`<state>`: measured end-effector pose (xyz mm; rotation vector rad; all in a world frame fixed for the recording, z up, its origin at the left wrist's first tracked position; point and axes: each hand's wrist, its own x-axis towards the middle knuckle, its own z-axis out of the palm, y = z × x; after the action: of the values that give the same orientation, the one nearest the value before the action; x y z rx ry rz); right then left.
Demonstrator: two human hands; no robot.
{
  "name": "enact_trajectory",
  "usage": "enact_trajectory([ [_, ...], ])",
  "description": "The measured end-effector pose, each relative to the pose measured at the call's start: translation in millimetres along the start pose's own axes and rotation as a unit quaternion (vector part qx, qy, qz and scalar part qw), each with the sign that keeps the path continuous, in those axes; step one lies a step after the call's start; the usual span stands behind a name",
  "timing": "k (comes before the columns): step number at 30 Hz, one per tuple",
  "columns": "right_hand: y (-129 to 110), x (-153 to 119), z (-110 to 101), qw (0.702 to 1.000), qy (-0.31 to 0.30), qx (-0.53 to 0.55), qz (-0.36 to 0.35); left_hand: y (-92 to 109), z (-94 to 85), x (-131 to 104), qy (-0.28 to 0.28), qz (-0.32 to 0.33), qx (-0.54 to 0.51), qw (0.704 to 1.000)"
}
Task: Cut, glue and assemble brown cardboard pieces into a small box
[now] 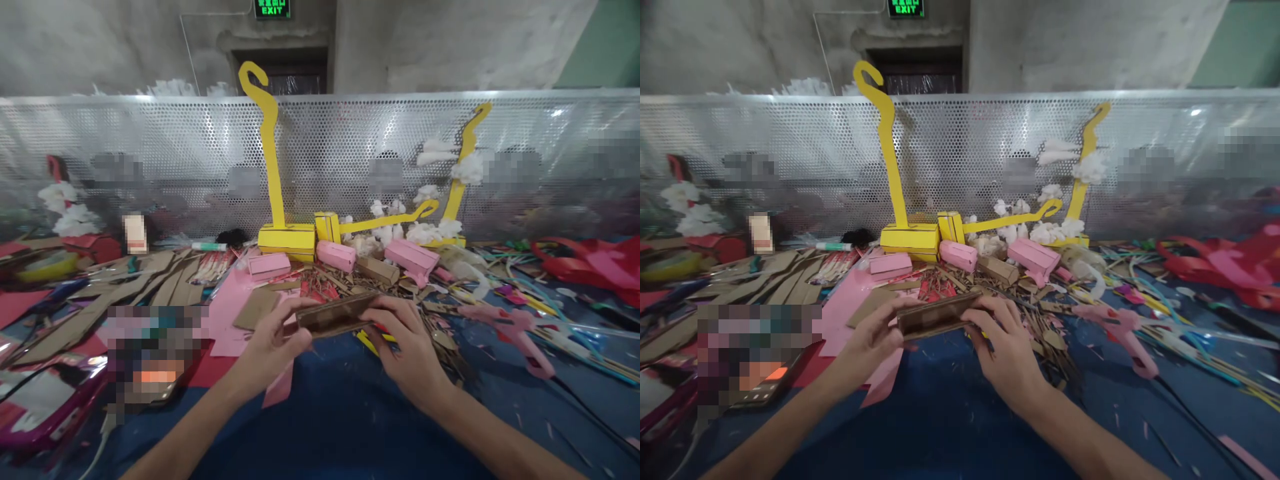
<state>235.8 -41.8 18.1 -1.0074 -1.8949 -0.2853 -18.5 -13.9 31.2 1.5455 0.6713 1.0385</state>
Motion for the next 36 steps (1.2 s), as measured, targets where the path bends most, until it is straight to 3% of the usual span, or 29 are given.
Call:
enact_trajectory([
  [4, 0.8, -1.6, -0.4, 0.999, -0.007, -0.024, -0.039, 1.9, 4.8, -0.3, 0.004, -0.129, -0.141, 0.982],
  [7, -3.4, -1.2, -0.7, 0.998, -0.005, -0.041, -0.043, -0.6, 11.4, -1.4, 0.008, -0.167, -0.196, 0.966],
  [13, -26.3, 0.4, -1.1, 0.999, -0.035, -0.033, 0.004, -12.2, 32.4, -1.4, 0.045, -0.118, -0.271, 0.954],
  [19, -43.0, -3.2, 10.7, 0.995, -0.095, -0.021, -0.010, -16.0, 47.8, -1.6, 0.089, -0.095, -0.272, 0.954],
  [26, -42.0, -3.9, 16.4, 0.998, -0.069, 0.003, -0.005, -15.0, 49.0, -6.0, 0.005, -0.073, -0.268, 0.961],
  [36, -45.9, -1.3, 8.7, 0.999, -0.037, 0.032, -0.002, -13.4, 43.0, -7.6, -0.035, -0.013, -0.196, 0.980],
])
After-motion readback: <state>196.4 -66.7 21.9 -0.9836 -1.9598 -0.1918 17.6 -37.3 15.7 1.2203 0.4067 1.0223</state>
